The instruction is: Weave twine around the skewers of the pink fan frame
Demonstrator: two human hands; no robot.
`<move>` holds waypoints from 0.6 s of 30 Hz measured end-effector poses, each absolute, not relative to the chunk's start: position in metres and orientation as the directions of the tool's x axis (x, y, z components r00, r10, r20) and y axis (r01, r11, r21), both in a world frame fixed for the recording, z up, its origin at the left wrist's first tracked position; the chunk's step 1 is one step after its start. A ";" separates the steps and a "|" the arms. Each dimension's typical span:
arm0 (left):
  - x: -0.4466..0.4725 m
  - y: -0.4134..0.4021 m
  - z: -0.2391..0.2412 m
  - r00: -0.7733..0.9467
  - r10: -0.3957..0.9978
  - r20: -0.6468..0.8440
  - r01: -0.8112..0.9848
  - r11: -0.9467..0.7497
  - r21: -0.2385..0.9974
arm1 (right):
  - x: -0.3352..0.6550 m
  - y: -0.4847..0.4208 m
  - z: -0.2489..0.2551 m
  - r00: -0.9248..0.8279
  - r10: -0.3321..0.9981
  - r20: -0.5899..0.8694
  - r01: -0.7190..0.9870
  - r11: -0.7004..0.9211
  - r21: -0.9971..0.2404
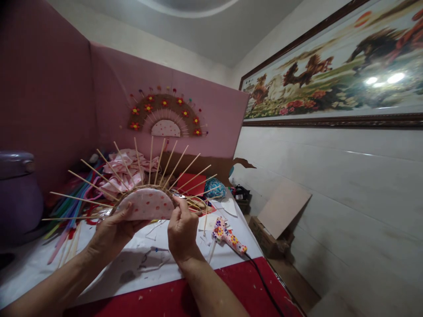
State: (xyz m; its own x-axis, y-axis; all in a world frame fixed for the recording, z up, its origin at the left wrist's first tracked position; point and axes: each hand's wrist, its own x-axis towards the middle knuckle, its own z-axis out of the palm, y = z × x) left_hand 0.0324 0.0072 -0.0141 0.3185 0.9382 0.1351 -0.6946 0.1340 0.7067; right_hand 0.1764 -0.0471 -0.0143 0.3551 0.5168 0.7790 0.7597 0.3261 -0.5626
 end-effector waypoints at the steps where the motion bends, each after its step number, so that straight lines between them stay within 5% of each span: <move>1: 0.033 0.007 -0.014 0.321 0.937 0.140 -0.698 0.134 0.703 | 0.176 -0.047 -0.014 0.370 0.514 0.774 0.748 0.329 -0.577; 10: 0.032 0.007 -0.014 0.315 0.940 0.129 -0.717 0.147 0.682 | 0.178 -0.046 -0.020 0.247 0.486 0.838 0.856 0.296 -0.424; 18: 0.031 0.007 -0.014 0.324 0.940 0.107 -0.718 0.171 0.675 | 0.177 -0.049 -0.016 0.283 0.482 0.829 0.864 0.247 -0.438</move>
